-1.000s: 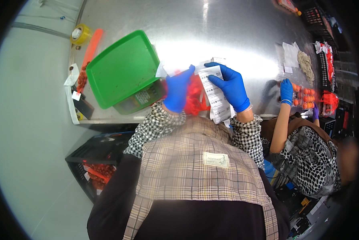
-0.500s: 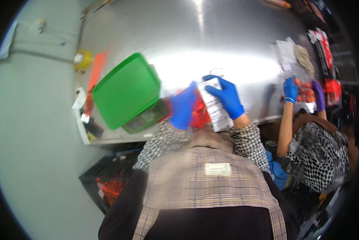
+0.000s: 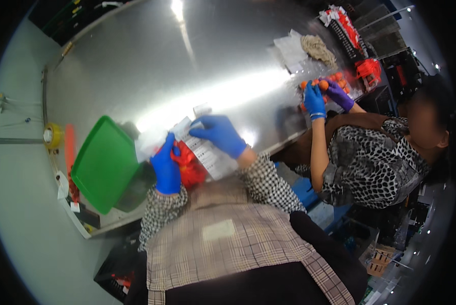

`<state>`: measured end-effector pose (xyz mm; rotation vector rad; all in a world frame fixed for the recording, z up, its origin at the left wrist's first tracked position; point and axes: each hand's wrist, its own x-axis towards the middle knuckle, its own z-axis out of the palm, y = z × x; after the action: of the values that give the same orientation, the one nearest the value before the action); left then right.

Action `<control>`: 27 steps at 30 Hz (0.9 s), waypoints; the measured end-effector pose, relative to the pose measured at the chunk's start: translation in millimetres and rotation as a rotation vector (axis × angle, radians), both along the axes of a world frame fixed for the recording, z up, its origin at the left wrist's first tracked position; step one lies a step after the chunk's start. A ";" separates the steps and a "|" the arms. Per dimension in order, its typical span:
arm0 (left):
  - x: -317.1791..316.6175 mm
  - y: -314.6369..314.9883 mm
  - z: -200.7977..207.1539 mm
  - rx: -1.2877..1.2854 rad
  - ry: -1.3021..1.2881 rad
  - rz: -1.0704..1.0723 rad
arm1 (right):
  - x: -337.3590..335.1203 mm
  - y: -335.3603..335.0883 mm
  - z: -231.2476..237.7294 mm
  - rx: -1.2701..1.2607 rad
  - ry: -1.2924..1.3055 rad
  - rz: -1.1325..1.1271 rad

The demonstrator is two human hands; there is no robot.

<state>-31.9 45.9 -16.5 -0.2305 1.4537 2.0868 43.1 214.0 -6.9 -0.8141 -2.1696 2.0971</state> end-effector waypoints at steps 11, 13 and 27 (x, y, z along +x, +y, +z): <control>10.4 3.1 4.3 -0.089 0.144 -0.066 | 6.7 -1.7 5.4 -0.021 0.044 -0.141; 13.7 6.9 14.4 -0.069 0.097 -0.033 | 7.4 -2.5 7.5 -0.019 0.007 -0.175; 20.1 5.8 6.5 -0.028 0.213 -0.068 | 9.3 -12.2 12.3 0.021 0.004 -0.188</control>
<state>-11.8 51.7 -10.0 0.0317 1.5914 2.0881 52.5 201.8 5.4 -0.9691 -2.0206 1.9816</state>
